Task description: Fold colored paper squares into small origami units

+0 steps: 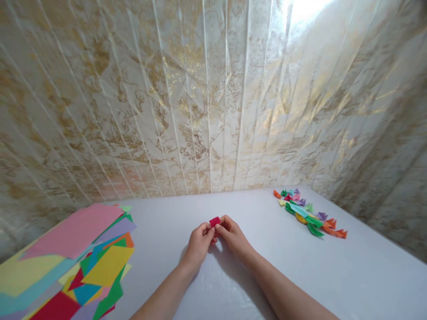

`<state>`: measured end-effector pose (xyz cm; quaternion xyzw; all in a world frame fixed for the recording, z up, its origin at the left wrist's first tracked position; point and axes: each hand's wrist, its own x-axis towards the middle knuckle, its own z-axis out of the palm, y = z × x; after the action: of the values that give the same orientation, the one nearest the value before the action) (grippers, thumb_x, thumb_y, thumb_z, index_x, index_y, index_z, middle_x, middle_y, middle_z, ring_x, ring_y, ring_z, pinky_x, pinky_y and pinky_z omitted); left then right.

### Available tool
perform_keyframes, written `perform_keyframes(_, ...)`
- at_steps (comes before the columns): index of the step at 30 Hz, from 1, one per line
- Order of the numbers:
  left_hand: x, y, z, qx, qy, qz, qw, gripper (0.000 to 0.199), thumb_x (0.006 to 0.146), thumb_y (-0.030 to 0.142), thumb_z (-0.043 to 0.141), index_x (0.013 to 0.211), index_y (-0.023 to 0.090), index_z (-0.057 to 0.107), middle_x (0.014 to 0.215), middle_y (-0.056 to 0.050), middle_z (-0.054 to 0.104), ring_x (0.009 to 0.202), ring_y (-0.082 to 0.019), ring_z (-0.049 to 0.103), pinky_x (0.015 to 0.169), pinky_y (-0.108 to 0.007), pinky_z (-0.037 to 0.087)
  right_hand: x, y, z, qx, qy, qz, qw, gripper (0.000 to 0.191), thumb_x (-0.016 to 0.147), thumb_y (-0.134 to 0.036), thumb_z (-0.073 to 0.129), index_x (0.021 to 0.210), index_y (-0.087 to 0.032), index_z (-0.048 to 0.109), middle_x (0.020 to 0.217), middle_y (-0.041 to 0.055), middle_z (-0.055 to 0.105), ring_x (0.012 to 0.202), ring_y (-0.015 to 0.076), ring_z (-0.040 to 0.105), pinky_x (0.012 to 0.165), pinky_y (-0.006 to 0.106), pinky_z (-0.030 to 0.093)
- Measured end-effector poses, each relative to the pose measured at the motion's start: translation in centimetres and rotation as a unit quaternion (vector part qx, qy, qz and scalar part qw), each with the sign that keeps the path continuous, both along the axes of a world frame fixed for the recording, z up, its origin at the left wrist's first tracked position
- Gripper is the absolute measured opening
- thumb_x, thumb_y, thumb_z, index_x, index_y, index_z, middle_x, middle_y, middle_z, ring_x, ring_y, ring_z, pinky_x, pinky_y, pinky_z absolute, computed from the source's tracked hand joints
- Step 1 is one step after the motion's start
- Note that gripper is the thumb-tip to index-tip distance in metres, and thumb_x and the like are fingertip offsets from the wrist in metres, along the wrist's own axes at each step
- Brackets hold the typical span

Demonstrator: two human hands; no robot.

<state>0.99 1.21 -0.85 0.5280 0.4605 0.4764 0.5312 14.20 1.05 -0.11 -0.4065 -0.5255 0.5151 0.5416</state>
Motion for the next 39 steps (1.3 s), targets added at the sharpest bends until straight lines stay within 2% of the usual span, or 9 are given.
perform_keyframes(4, 0.0, -0.1, 0.4, 0.016, 0.01, -0.035, 0.999, 0.025, 0.075, 0.041, 0.062, 0.074, 0.016, 0.059, 0.068, -0.001, 0.063, 0.061, -0.013, 0.059, 0.062, -0.025, 0.049, 0.2, 0.2, -0.1, -0.001, 0.008, -0.023, 1.0, 0.025, 0.075, -0.041, 0.067, 0.07, -0.019, 0.055, 0.063, -0.0015, 0.057, 0.061, 0.0139, 0.052, 0.062, 0.028, 0.04)
perform_keyframes(9, -0.3, 0.5, -0.3, 0.058, 0.002, 0.064, 0.996, 0.013, 0.075, 0.029, 0.057, 0.084, 0.019, 0.057, 0.089, -0.004, 0.064, 0.083, -0.017, 0.063, 0.076, -0.03, 0.052, 0.3, 0.7, -0.3, -0.022, 0.004, -0.043, 0.999, 0.019, 0.073, -0.035, 0.065, 0.068, -0.02, 0.055, 0.061, -0.0008, 0.06, 0.058, 0.0134, 0.052, 0.062, 0.028, 0.04)
perform_keyframes(12, -0.5, 0.7, -0.6, 0.113, 0.029, 0.087, 0.989, 0.011, 0.076, 0.02, 0.055, 0.086, 0.02, 0.057, 0.091, -0.004, 0.065, 0.09, -0.017, 0.062, 0.084, -0.03, 0.049, 0.2, 0.6, -0.2, -0.042, 0.001, -0.032, 0.999, 0.019, 0.071, -0.035, 0.065, 0.069, -0.02, 0.054, 0.059, -0.0009, 0.06, 0.056, 0.0133, 0.053, 0.059, 0.027, 0.04)
perform_keyframes(18, -0.4, 0.0, 0.5, 0.172, 0.076, 0.037, 0.981, 0.017, 0.076, 0.011, 0.049, 0.085, 0.02, 0.06, 0.086, -0.002, 0.066, 0.086, -0.017, 0.062, 0.085, -0.03, 0.048, 0.2, 0.4, -0.1, -0.052, -0.004, -0.036, 0.998, 0.023, 0.071, -0.039, 0.066, 0.068, -0.02, 0.054, 0.056, -0.0025, 0.057, 0.052, 0.0121, 0.051, 0.056, 0.026, 0.039)
perform_keyframes(23, -0.6, -0.1, 1.1, 0.205, 0.11, 0.023, 0.972, 0.017, 0.077, 0.013, 0.052, 0.083, 0.021, 0.065, 0.086, -0.002, 0.066, 0.086, -0.018, 0.062, 0.084, -0.03, 0.048, 0.3, 0.4, 0.0, -0.048, -0.005, -0.029, 0.998, 0.032, 0.072, -0.048, 0.068, 0.065, -0.019, 0.055, 0.054, -0.0027, 0.055, 0.05, 0.0113, 0.048, 0.053, 0.025, 0.038)
perform_keyframes(27, -0.9, 0.1, 1.1, 0.222, 0.124, 0.013, 0.967, 0.017, 0.079, 0.015, 0.054, 0.086, 0.022, 0.067, 0.089, -0.003, 0.065, 0.089, -0.018, 0.061, 0.084, -0.03, 0.048, 0.3, 0.4, 0.2, -0.063, 0.003, -0.011, 0.998, 0.032, 0.072, -0.046, 0.067, 0.062, -0.019, 0.053, 0.051, -0.0037, 0.053, 0.048, 0.0101, 0.046, 0.052, 0.024, 0.035)
perform_keyframes(32, -1.0, 0.4, 1.0, 0.222, 0.119, -0.002, 0.968, 0.021, 0.08, 0.014, 0.053, 0.091, 0.023, 0.068, 0.096, -0.004, 0.063, 0.094, -0.018, 0.06, 0.085, -0.03, 0.048, 0.4, 0.1, 0.5, -0.083, 0.011, 0.009, 0.996, 0.024, 0.071, -0.039, 0.063, 0.064, -0.019, 0.052, 0.053, -0.0048, 0.053, 0.048, 0.0094, 0.046, 0.052, 0.023, 0.033)
perform_keyframes(39, -0.9, 0.2, 1.1, 0.192, 0.086, -0.018, 0.978, 0.014, 0.08, 0.016, 0.053, 0.087, 0.021, 0.065, 0.091, -0.003, 0.066, 0.089, -0.017, 0.063, 0.085, -0.029, 0.048, 0.3, 0.1, 0.4, -0.089, 0.014, 0.0, 0.996, 0.02, 0.071, -0.036, 0.061, 0.065, -0.019, 0.053, 0.051, -0.0052, 0.052, 0.048, 0.0092, 0.046, 0.052, 0.023, 0.034)
